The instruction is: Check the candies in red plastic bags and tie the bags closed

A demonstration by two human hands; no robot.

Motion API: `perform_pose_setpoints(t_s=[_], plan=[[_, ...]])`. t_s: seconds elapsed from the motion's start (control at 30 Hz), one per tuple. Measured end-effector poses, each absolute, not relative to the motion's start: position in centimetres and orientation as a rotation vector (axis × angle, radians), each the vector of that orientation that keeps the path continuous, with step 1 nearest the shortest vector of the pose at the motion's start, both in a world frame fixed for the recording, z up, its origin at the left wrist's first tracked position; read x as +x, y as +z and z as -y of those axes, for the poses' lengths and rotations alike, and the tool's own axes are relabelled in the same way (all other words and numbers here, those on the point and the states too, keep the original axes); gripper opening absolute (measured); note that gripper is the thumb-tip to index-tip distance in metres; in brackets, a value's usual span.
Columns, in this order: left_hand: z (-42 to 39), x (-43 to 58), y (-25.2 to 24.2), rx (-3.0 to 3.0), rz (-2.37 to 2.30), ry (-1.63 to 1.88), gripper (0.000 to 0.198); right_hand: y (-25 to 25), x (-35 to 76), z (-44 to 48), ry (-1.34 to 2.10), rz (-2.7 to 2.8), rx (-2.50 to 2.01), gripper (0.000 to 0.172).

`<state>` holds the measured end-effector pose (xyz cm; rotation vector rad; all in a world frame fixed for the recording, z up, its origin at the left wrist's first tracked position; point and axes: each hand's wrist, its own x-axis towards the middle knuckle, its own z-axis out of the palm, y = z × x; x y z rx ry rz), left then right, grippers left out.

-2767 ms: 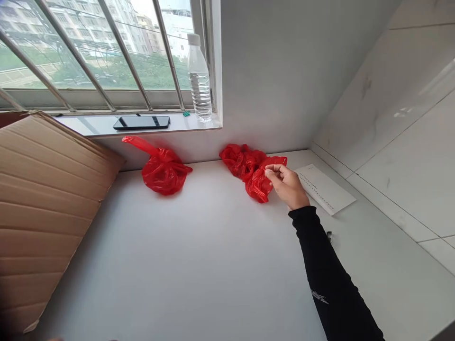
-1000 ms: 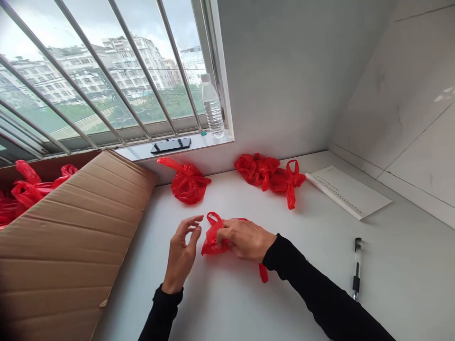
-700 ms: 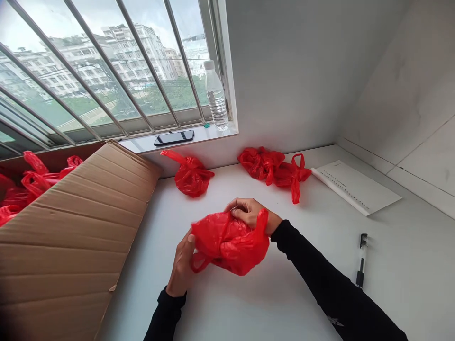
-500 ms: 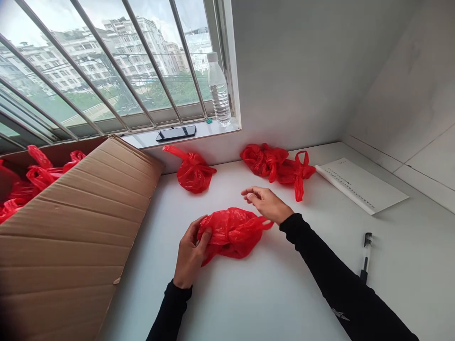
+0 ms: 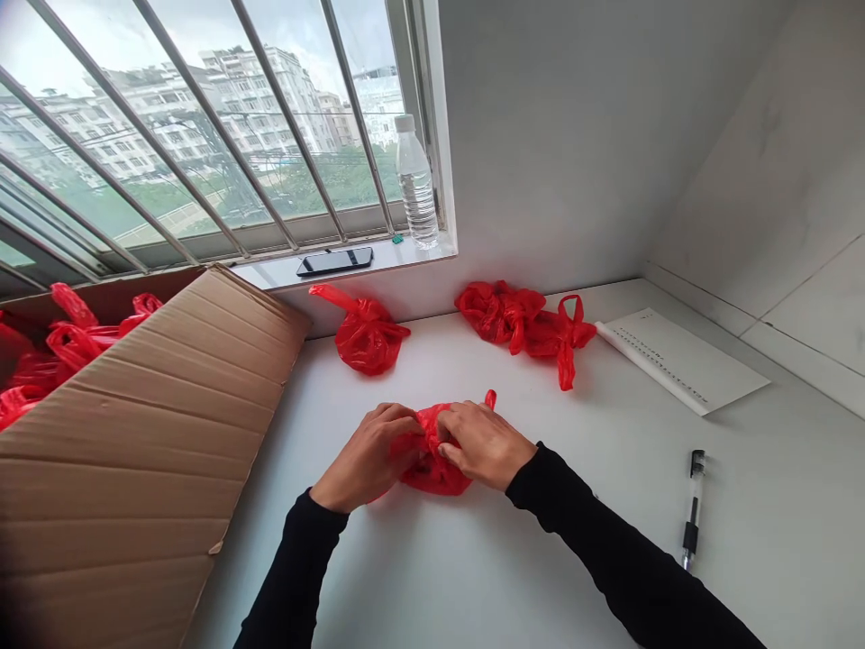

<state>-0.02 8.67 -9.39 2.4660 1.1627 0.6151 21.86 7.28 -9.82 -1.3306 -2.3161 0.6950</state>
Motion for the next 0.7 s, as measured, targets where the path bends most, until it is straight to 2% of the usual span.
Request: perform_pose_setpoints(t_s=[0.07,0.23,0.37,0.4,0.47,0.5,0.57,0.63,0.7], plan=[[-9.1,-0.4,-8.8,2.459,-1.185,0.594,0.016,-9.0,22.8,-7.5,0.694,2.318,-1.361,0.01],[-9.3,-2.3,-7.6,2.353,-1.358,0.655,0.032,-6.4,26.9,-7.5,0.735,2.305,-1.531,0.017],[-9.0,-2.6,-7.2,2.308,-1.377,0.733,0.029,-5.9,28.4,-7.1,0.726,2.294,-1.619,0.017],[-8.9,-2.4,-7.1,2.317,-1.337,0.734,0.033,-5.9,28.1,-7.0,0.707,2.28,-1.596,0.017],[-8.6,-1.7,-6.9,2.337,-1.257,0.725,0.045,-6.1,26.9,-7.0,0.684,2.249,-1.502,0.027],[-8.4,-1.3,-6.8,2.341,-1.235,0.722,0.045,-6.2,26.2,-7.0,0.685,2.239,-1.45,0.033],[-8.2,-0.8,-6.8,2.336,-1.23,0.726,0.032,-6.5,24.7,-7.2,0.723,2.237,-1.373,0.038],[-8.3,-0.6,-6.8,2.313,-1.254,0.748,0.016,-6.6,24.0,-7.4,0.761,2.241,-1.34,0.028],[-8.6,-1.0,-6.9,2.262,-1.312,0.813,0.011,-6.5,24.4,-7.6,0.774,2.229,-1.335,0.017]])
